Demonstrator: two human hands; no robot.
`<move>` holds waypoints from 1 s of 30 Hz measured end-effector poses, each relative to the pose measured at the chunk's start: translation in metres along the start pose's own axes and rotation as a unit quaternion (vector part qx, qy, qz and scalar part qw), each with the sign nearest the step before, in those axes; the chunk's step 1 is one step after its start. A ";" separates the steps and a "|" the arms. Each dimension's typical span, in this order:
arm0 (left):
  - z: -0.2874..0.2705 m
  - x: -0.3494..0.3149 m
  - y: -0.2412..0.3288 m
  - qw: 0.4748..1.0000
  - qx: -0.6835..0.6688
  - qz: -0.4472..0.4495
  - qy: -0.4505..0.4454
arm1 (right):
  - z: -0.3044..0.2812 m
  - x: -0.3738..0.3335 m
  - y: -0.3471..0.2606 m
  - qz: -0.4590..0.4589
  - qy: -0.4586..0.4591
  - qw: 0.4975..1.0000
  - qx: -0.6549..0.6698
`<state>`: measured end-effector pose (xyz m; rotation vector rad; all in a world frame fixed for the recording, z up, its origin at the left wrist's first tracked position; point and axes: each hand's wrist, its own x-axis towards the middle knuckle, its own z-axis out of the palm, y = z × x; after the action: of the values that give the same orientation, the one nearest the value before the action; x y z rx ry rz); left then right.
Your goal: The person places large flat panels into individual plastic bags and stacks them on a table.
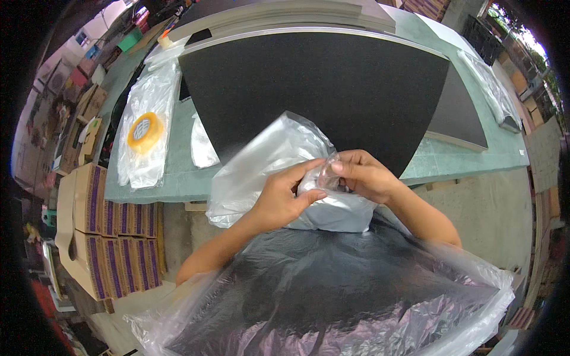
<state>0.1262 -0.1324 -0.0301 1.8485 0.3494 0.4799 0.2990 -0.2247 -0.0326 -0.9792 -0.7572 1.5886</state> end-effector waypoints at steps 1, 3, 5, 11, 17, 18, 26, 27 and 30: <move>-0.002 -0.002 0.002 0.999 0.047 0.011 -0.004 | -0.001 0.000 0.002 -0.030 0.011 0.999 -0.043; -0.014 -0.009 -0.002 0.994 0.105 0.024 0.000 | -0.008 -0.005 0.000 -0.068 0.009 0.996 0.060; -0.044 -0.027 -0.031 0.992 0.124 0.034 0.013 | -0.023 -0.016 -0.005 -0.139 -0.001 0.976 0.170; -0.175 -0.238 -0.168 0.807 0.107 -0.173 0.555 | -0.072 -0.084 -0.028 -0.270 0.227 0.897 0.266; -0.182 -0.195 -0.022 0.654 0.475 -0.011 0.589 | -0.057 -0.070 -0.027 -0.150 0.017 0.988 0.029; -0.164 -0.161 0.008 0.712 0.470 0.006 0.522 | -0.040 -0.058 -0.026 -0.115 0.012 0.993 0.032; -0.046 -0.022 0.050 0.986 0.132 0.033 -0.098 | 0.032 -0.012 -0.015 -0.003 -0.068 0.995 0.073; -0.040 -0.017 0.053 0.987 0.124 0.000 -0.099 | 0.037 -0.013 -0.016 0.006 -0.057 0.997 0.054; -0.032 -0.008 0.057 0.988 0.108 -0.051 -0.103 | 0.034 -0.016 -0.013 0.010 -0.038 0.997 0.065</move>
<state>0.1036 -0.1276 0.0319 2.0587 0.3645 0.1845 0.2759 -0.2365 -0.0020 -0.8395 -0.6874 1.6787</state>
